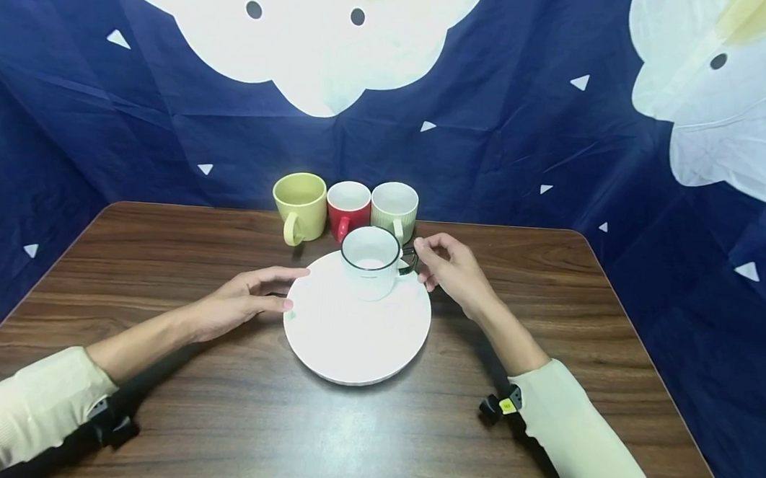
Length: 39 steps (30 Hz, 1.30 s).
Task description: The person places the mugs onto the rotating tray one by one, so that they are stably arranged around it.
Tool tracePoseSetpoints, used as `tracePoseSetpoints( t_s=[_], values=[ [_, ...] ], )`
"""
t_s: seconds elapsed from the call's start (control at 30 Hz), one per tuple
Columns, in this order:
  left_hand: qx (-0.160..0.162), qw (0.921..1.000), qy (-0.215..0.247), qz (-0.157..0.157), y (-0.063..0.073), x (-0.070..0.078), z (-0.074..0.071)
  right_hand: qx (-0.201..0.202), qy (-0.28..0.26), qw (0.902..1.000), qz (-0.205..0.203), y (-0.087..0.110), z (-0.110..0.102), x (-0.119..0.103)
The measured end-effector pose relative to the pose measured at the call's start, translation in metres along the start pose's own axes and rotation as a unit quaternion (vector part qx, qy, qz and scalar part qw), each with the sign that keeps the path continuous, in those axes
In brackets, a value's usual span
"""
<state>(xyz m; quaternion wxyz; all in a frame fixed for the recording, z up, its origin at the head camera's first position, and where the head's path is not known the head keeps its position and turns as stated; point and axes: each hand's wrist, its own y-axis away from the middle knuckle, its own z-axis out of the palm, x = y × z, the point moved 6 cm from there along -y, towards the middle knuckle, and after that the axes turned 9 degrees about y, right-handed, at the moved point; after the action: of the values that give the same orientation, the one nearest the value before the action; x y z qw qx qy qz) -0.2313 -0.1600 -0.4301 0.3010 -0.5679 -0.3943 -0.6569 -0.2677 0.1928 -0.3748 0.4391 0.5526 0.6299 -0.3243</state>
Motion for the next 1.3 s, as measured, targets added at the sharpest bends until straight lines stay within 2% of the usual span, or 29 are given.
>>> tracePoseSetpoints(
  t_s=[0.17, 0.33, 1.3],
  values=[
    [-0.015, 0.9998, -0.004, -0.012, -0.002, 0.002, -0.001, 0.022, -0.003, 0.9998, 0.002, 0.006, -0.008, 0.000],
    [-0.019, 0.9996, -0.018, -0.010, -0.004, 0.005, -0.002, 0.033, -0.002, 0.9994, 0.000, 0.012, -0.013, 0.002],
    [-0.016, 0.9997, -0.020, 0.003, -0.021, 0.012, -0.005, 0.021, 0.006, 0.9996, 0.020, 0.028, -0.024, 0.024]
  ],
)
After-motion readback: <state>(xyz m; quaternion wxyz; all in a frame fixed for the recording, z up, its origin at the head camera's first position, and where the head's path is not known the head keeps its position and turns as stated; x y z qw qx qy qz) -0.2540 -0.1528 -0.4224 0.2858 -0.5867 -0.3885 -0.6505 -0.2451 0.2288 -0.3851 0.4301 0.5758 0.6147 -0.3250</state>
